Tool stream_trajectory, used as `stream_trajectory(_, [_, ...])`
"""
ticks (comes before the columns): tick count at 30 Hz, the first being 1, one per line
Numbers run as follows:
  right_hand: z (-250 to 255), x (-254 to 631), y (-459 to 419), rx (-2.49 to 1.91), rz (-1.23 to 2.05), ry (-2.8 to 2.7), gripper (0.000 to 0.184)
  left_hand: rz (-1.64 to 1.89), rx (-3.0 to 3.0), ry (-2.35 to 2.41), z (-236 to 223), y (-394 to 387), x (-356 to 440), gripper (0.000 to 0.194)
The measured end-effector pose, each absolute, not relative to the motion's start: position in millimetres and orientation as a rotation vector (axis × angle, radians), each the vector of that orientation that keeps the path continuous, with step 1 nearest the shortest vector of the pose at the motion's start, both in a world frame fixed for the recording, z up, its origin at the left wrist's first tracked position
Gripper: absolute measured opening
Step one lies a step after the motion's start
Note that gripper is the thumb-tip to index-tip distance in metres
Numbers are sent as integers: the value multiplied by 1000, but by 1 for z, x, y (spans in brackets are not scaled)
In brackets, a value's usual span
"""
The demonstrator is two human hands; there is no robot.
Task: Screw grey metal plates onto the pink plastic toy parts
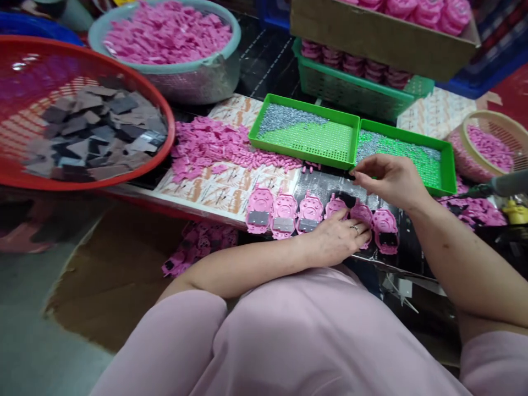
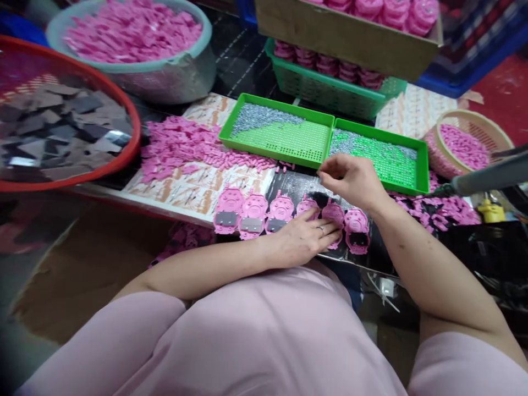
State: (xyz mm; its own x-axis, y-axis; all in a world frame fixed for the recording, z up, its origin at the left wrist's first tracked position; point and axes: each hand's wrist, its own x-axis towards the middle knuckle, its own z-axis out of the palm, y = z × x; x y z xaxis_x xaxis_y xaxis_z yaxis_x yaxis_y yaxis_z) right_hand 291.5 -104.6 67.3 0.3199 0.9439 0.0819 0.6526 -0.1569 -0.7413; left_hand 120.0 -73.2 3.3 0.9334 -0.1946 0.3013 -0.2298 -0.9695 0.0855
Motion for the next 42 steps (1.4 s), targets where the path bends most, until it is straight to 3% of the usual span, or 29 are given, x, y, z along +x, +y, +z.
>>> stream_trajectory(5, [52, 321, -152, -2012, 802, -1141, 35, 337, 3022, -375, 8, -72, 120, 33])
stream_trajectory(12, [25, 334, -174, -2101, 669, -1080, 46, 365, 3000, -402, 14, -68, 116, 31])
stream_trajectory(24, [22, 338, -176, -2099, 601, -1244, 41, 461, 2970, -435, 8, -108, 154, 34])
stream_trajectory(34, [16, 330, -165, -2148, 512, -1458, 12, 439, 3023, -466, 2, -106, 151, 35])
stream_trajectory(42, [6, 321, -165, -2205, 407, -1404, 18, 398, 3046, -519, 4, -103, 154, 34])
